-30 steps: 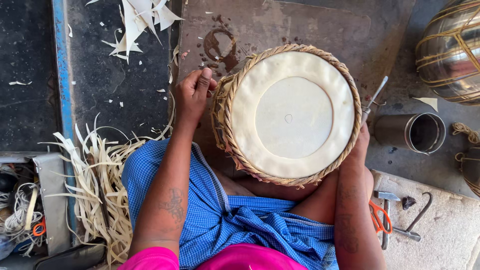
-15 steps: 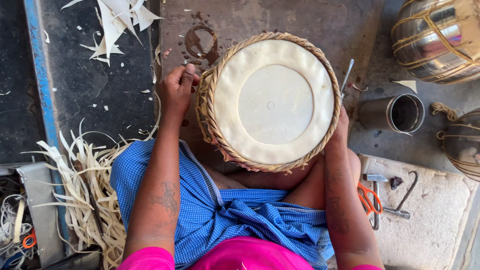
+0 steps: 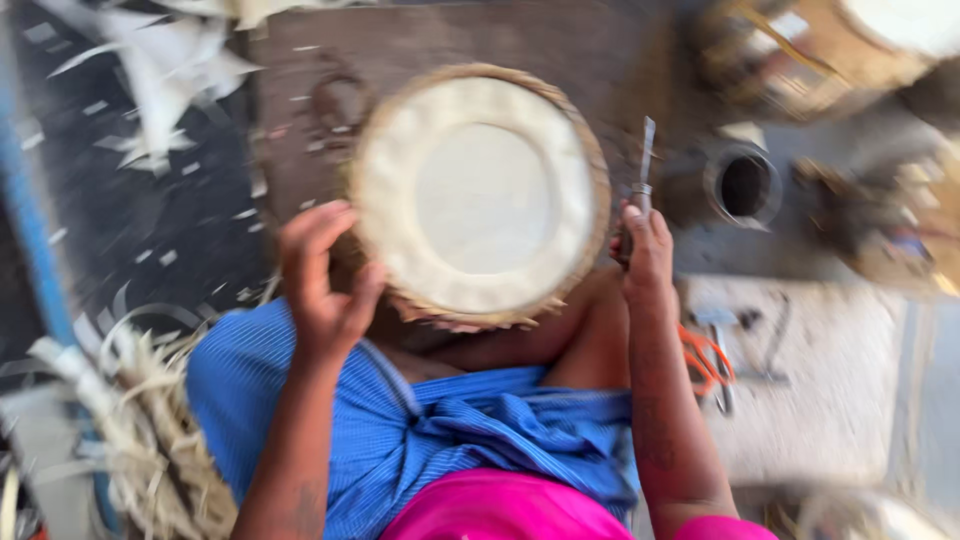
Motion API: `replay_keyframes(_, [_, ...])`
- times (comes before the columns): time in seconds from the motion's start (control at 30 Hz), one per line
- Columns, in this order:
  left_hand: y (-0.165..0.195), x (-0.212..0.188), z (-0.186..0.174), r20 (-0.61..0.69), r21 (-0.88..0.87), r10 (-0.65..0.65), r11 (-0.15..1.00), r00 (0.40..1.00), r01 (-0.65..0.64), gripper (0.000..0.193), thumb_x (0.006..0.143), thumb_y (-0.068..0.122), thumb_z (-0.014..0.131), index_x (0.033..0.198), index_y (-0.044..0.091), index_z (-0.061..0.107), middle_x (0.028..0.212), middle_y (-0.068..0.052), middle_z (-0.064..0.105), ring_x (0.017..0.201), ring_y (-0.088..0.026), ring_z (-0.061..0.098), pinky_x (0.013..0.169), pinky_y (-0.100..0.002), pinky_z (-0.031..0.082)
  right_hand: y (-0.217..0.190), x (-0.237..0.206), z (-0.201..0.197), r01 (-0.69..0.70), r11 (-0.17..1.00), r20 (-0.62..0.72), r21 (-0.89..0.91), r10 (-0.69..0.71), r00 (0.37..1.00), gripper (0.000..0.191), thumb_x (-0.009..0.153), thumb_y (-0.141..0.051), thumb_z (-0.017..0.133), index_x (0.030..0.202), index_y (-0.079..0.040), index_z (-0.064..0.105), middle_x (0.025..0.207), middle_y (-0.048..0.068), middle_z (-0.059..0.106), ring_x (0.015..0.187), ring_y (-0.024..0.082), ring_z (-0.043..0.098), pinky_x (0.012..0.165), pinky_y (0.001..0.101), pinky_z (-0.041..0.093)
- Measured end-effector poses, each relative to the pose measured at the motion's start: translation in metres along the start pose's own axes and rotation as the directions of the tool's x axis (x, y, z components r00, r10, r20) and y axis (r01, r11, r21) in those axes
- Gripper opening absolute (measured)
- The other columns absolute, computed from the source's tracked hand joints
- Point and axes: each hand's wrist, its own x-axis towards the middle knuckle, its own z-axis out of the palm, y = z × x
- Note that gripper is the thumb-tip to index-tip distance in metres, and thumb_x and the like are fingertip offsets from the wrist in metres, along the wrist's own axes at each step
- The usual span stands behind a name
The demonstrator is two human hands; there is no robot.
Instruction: The person applies a dark paste to the center of several drum heads by hand and smooths the coating with a tool. They wipe the edges of the drums with a cloth and adjust their clothing while seated on the floor.
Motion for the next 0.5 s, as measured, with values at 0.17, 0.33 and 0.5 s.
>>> replay_keyframes(0.17, [0.002,-0.028,-0.005,0.03,0.141,-0.087,0.987,0.996,0.082,0.054,0.104,0.04,0.071,0.141,0.004,0.057,0.137,-0.01,0.053,0.131,-0.026,0.052,0.116,-0.041,0.043,-0.011,-0.069,-0.123,0.141,0.94,-0.165,-0.309,-0.2,0.966,0.031,0.098,-0.024,0.072,0.122,-0.006,0.063,0.087,-0.002,0.059,0.071,0.007,0.054,0.059,0.0248,0.044])
replay_keyframes(0.33, [-0.005,-0.036,0.004,-0.015,-0.126,-0.173,0.977,0.985,0.17,0.059,0.114,0.05,0.067,0.14,0.0,0.053,0.138,-0.008,0.048,0.116,-0.016,0.057,0.099,-0.029,0.052,0.021,-0.12,-0.274,-0.246,0.436,-0.399,-0.866,-0.303,0.865,0.035,0.088,-0.03,0.081,0.11,-0.006,0.069,0.099,0.01,0.07,0.091,0.031,0.068,0.082,0.0438,0.052])
replay_keyframes(0.5, [0.006,-0.034,0.011,0.0,-0.104,-0.13,0.986,0.992,0.129,0.056,0.115,0.046,0.062,0.137,-0.004,0.049,0.138,-0.01,0.052,0.118,-0.017,0.058,0.095,-0.027,0.05,0.075,-0.158,-0.335,-0.512,0.263,-0.551,-0.818,-0.103,0.828,0.045,0.077,-0.033,0.084,0.113,-0.011,0.07,0.116,0.02,0.063,0.11,0.039,0.06,0.097,0.05,0.047])
